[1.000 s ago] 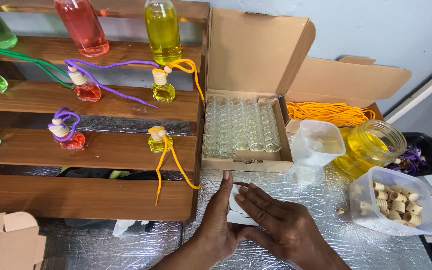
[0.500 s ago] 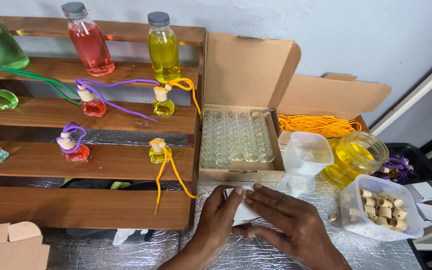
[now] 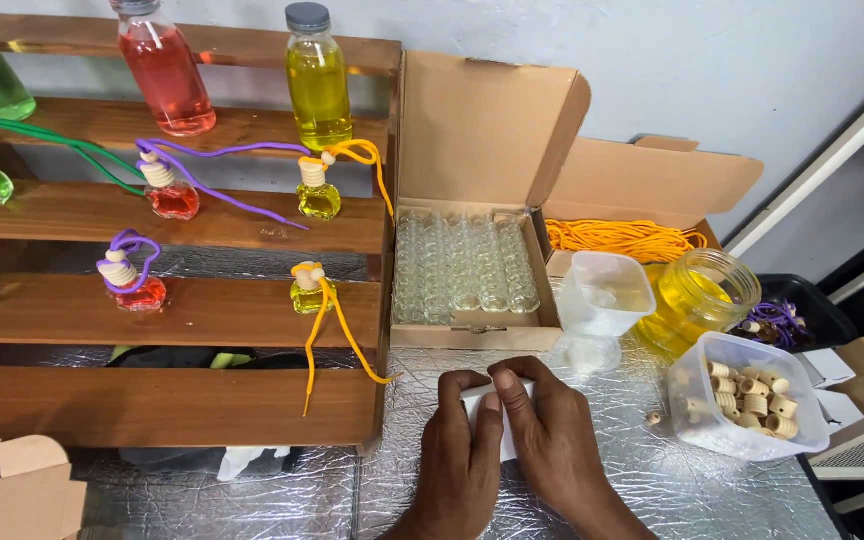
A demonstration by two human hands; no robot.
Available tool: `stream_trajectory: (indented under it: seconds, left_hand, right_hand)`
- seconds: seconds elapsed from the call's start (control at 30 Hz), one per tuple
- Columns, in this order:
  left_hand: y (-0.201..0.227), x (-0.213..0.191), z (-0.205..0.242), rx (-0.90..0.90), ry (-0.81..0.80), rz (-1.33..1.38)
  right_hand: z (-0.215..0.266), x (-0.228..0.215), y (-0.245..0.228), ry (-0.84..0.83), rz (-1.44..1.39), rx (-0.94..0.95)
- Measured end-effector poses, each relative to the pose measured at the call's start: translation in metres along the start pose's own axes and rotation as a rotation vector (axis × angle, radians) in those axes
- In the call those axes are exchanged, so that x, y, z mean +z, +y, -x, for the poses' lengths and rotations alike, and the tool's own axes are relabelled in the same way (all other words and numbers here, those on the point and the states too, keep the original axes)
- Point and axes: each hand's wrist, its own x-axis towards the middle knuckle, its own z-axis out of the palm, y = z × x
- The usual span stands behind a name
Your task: Folding a small cardboard box and wrapping a perfume bottle in tissue paper for packaging.
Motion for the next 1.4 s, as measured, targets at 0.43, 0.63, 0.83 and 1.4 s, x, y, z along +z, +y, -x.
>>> stream_trajectory:
  seconds: [0.43, 0.63, 0.83, 1.4]
  left_hand:
    - [0.001, -0.004, 0.003, 0.094, -0.072, 0.053]
    - [-0.003, -0.004, 0.0, 0.197, 0.0, 0.043]
    - [-0.006, -0.005, -0.003, 0.182, 0.038, -0.044]
    - [0.008, -0.011, -0.004, 0.167, -0.06, 0.063]
  right_hand:
    - [0.018, 0.01, -0.003, 0.081, -0.219, -0.057]
    - [0.008, 0.002, -0.001, 0.071, -0.216, 0.0]
    - [0.007, 0.01, -0.002, 0.024, 0.039, -0.042]
    - [0.01, -0.011, -0.025, -0.099, -0.168, 0.024]
